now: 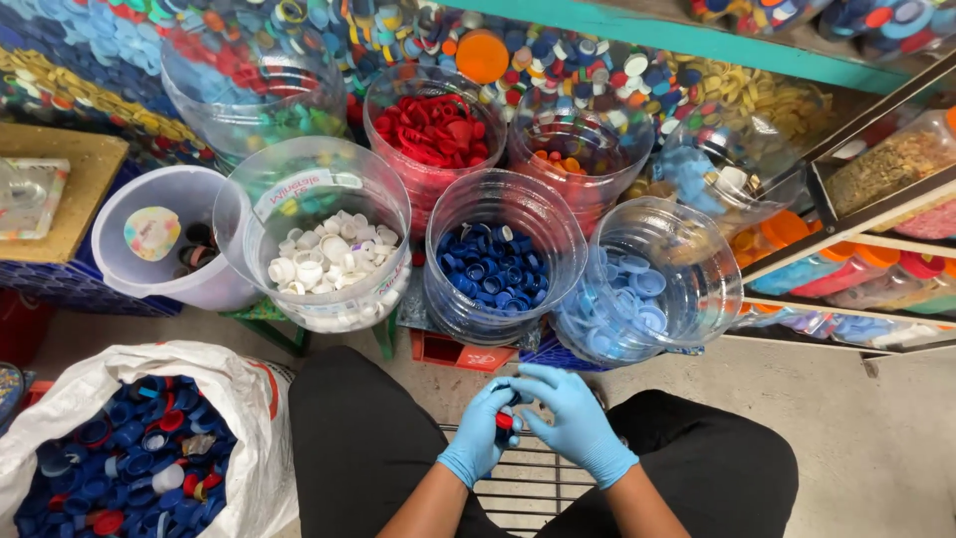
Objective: The person sorts plastic bottle caps by color, picking them from a large white sack and placing them into clear plastic containers. They handle blue, red, and white caps, separating them into designated bins on a shelf.
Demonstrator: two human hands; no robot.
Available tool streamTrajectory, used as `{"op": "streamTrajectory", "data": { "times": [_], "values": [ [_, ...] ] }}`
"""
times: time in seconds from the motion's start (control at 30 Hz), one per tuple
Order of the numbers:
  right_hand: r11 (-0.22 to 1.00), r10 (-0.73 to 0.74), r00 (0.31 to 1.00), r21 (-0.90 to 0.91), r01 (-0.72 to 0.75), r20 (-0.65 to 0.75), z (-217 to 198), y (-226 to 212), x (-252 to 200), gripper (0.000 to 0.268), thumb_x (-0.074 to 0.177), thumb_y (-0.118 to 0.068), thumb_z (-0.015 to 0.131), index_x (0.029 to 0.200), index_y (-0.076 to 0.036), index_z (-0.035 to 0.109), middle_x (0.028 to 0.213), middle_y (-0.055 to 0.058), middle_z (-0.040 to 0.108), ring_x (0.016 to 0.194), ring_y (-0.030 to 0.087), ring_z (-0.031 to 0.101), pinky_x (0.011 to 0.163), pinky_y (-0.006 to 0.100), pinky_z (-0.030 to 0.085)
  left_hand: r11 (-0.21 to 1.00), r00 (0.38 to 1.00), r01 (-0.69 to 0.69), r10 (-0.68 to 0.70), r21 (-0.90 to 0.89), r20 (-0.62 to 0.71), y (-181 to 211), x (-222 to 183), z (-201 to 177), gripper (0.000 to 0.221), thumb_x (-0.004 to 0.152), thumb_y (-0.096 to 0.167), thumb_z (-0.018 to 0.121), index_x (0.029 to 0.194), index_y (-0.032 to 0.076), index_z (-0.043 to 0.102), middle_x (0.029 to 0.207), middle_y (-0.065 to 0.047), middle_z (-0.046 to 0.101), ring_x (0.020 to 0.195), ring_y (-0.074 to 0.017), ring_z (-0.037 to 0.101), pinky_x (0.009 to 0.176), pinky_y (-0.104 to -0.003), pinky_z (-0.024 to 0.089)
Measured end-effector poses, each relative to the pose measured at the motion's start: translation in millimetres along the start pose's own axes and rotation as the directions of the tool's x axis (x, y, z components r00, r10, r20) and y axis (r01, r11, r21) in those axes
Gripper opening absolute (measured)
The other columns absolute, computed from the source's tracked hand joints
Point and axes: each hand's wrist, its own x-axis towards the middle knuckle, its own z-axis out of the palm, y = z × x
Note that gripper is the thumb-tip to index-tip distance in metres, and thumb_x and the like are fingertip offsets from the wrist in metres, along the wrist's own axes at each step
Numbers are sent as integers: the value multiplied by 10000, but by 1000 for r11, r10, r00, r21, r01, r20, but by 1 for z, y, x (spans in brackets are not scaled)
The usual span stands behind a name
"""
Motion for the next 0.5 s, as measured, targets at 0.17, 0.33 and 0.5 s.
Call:
{"op": "streamTrajectory", "data": {
  "times": [0.17,0.33,0.5],
  "values": [
    [992,-75,993,-111,65,-88,24,16,-7,411,923,-282,735,1324,-219,671,1343,13,676,1199,242,638,907,412,465,998,999,31,-32,47,19,-7,4,-4,180,1071,221,521,1108,113,660,965,-129,671,536,-163,519,399,-270,376],
    [978,-166,971,-155,140,-173,14,9,-5,196,909,-260,747,1082,-174,713,1165,-17,745,1011,208,700,780,375,459,997,996,69,-70,-20,-62,-9,10,-5,206,1054,321,589,1127,137,648,754,-79,540,550,-193,522,403,-289,364],
    [988,-151,946,-49,143,-287,-14,-10,1,150,919,-254,751,1024,-159,703,1075,10,783,984,195,736,785,340,458,999,994,33,-34,-10,-99,-9,15,-5,163,1038,293,607,984,144,644,643,-16,441,514,-185,484,416,-307,309]
  ]
}}
